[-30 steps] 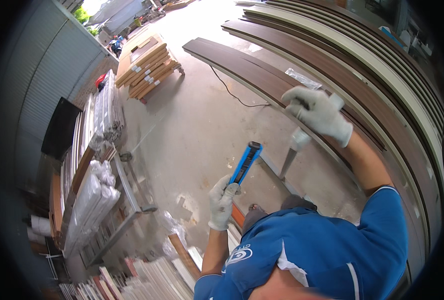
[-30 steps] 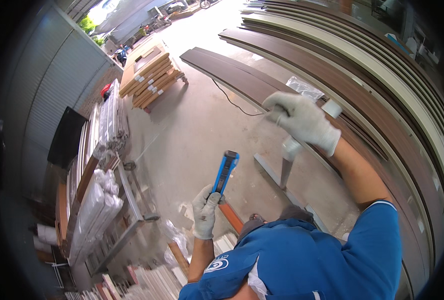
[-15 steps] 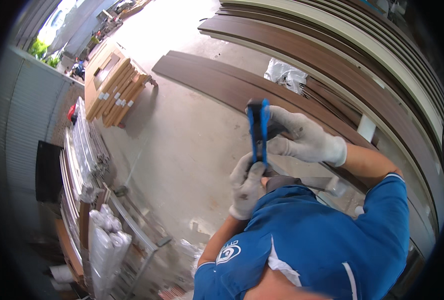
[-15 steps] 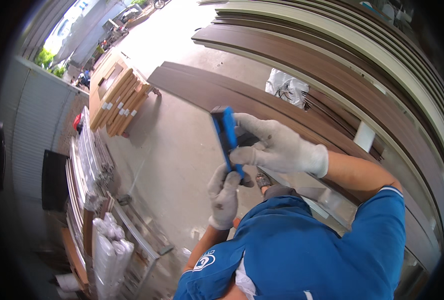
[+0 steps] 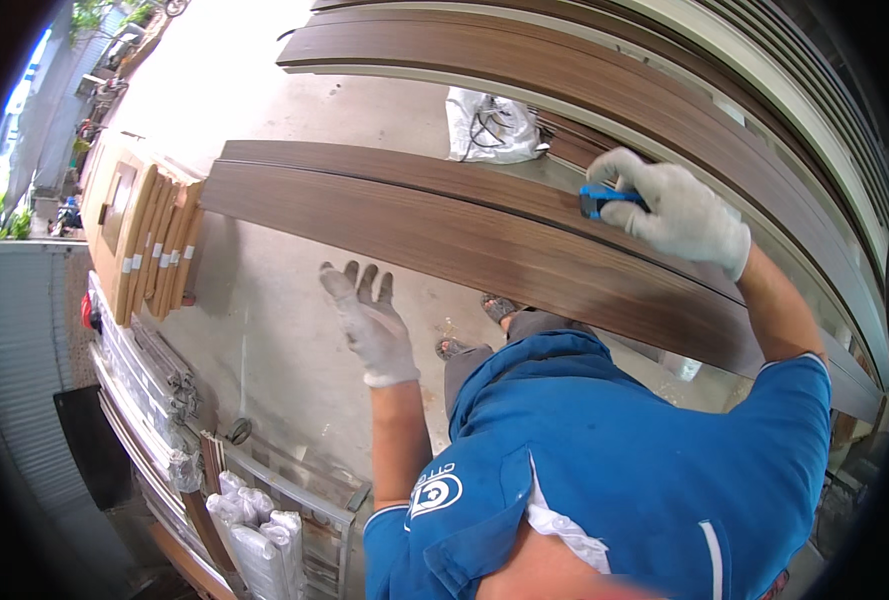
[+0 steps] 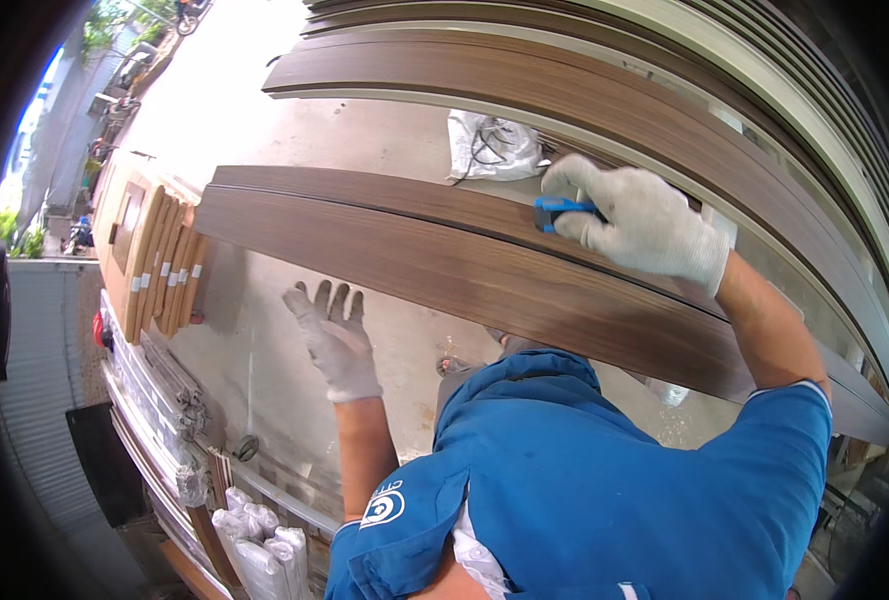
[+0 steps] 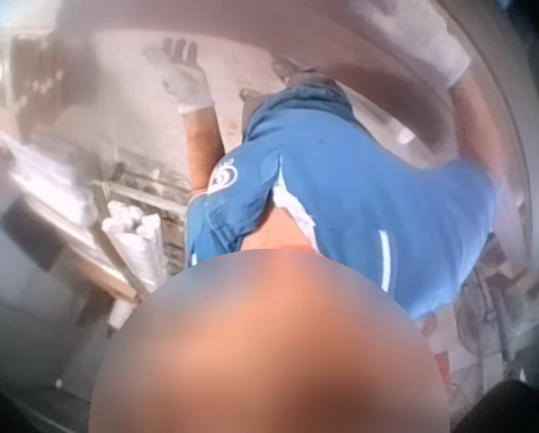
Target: The person applies black cables along the edges of long wooden planks using a blue-handled tool. They repeatedly position the cable, press it into place, and move to the next plank in a stack.
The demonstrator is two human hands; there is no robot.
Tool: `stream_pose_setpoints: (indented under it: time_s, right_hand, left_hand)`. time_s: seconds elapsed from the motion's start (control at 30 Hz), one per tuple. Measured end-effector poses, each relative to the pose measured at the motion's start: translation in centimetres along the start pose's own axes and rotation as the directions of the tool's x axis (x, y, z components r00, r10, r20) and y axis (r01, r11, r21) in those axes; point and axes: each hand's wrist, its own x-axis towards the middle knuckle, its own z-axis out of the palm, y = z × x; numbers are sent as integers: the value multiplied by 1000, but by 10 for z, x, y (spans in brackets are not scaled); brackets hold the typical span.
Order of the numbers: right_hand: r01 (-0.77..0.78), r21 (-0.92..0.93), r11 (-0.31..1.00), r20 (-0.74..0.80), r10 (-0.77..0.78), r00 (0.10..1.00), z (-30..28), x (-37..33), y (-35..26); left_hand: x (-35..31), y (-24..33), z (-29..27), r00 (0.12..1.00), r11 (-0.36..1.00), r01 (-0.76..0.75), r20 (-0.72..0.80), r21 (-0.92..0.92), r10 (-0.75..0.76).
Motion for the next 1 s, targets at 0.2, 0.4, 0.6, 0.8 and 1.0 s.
stream_pose_setpoints:
  time_s: [0.2, 0.4, 0.6, 0.8, 1.0]
  right_hand:
    - [199, -179, 964, -178, -230, 957, 19, -19, 21]
    - [246, -270, 931, -171, -298, 939, 30, -15, 26]
    - [300, -294, 907, -151, -355, 923, 42, 27, 7]
    - [364, -316, 876, -110, -415, 903, 57, 77, -18]
    - [443, -267, 856, -93, -481, 872, 80, 159, -71]
  left_hand:
    - [37, 17, 30, 997, 990, -79, 6, 121, 79]
    - [49, -4, 56, 997, 991, -47, 59, -124, 55]
    - [49, -5, 55, 990, 978, -64, 111, -199, 87]
    - [61, -16, 46, 988, 966, -104, 87, -236, 128]
    - [63, -10, 44, 990, 981, -135, 29, -141, 141]
